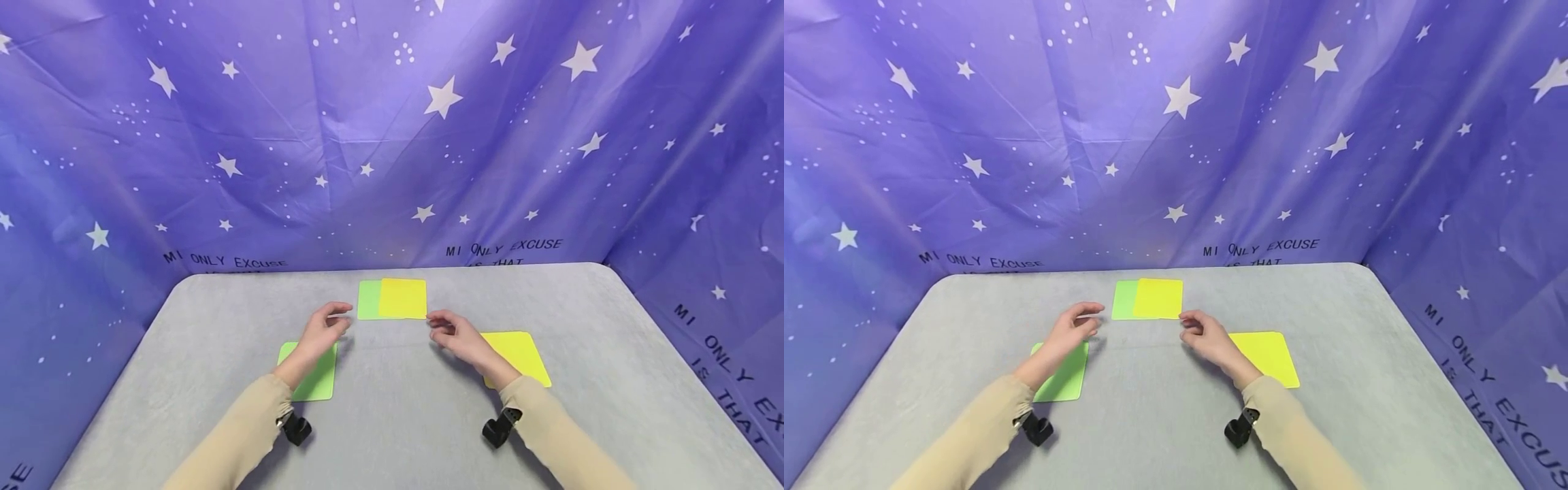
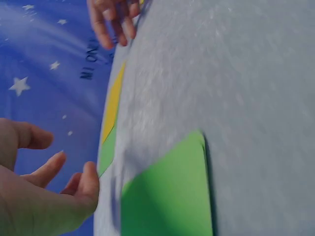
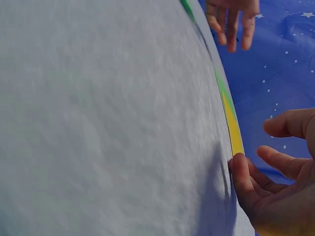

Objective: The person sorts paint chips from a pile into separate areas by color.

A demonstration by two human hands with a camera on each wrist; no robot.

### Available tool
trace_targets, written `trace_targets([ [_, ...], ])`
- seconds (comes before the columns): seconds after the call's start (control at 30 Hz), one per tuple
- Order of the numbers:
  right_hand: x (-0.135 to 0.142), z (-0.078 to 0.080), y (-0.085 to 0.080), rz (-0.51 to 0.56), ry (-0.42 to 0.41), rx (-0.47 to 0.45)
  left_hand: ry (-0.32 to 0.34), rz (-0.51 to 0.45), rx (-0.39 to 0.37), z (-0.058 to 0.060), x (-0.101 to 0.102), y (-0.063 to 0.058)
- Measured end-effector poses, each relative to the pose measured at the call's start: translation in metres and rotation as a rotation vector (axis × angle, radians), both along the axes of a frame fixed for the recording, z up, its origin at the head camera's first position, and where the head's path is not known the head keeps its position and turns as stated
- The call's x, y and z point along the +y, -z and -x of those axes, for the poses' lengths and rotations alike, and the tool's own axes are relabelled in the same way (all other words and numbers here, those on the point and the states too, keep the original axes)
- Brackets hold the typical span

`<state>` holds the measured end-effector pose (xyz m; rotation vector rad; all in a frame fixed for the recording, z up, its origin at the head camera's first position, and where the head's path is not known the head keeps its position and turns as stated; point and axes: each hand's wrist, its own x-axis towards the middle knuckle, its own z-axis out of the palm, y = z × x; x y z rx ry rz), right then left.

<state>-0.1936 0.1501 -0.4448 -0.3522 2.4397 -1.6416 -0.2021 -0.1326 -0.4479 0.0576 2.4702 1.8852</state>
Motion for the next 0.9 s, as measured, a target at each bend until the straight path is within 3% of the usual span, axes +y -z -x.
trace_targets([
  [0.17,0.004,0.019,0.008,-0.022,0.056,0.019,0.001,0.021,0.016,0.015,0.021,0.002],
  [0.33,0.001,0.034,0.006,0.037,0.116,-0.044,-0.001,0.082,-0.003,0.029,0.041,0.003],
  [0.47,-0.004,0.046,0.008,0.145,0.155,-0.15,-0.016,0.072,-0.026,0.041,0.058,0.004],
  [0.63,-0.012,0.059,0.014,0.299,0.234,-0.249,-0.039,0.154,0.059,0.057,0.077,0.011],
  [0.77,-0.016,0.063,0.017,0.274,0.248,-0.241,-0.072,0.2,0.073,0.063,0.086,0.015],
  [0.9,-0.018,0.063,0.017,0.255,0.24,-0.236,-0.105,0.165,0.025,0.065,0.089,0.014],
])
